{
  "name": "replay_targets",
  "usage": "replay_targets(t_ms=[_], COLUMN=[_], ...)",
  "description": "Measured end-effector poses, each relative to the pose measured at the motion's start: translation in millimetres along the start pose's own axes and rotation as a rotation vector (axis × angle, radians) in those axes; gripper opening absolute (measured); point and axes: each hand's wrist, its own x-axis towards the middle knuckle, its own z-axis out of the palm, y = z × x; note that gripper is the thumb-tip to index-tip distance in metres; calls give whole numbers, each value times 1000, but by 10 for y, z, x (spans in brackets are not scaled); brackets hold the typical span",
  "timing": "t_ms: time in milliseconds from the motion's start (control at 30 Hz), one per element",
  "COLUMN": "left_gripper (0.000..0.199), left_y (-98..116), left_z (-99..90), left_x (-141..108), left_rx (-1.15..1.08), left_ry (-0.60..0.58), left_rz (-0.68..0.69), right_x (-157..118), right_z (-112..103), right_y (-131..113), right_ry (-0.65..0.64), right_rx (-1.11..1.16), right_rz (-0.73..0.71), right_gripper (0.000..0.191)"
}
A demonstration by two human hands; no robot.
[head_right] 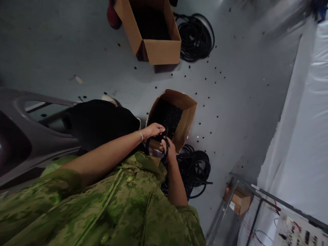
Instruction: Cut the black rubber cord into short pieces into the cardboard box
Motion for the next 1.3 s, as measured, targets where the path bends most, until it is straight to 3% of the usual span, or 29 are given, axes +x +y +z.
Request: replay_targets(t_ms=[533,933,1167,1300], left_gripper=[18,19,21,25], left_y=[-33,-59,-26,-3], left_z=[1,4,24,4], left_x=[39,51,33,1], left_rx=[78,129,145,178], left_ry=[11,39,46,54], left_rz=[-12,-35,-67,-78], right_x=[-42,-118,-152,-144], right_z=[19,133,192,197], right_y=[11,186,156,153], right_ry=[10,76,73,104], right_rx=[-178,-354,-353,-403], right_rz=[-159,-207,-158,-205], right_gripper=[56,44,44,41])
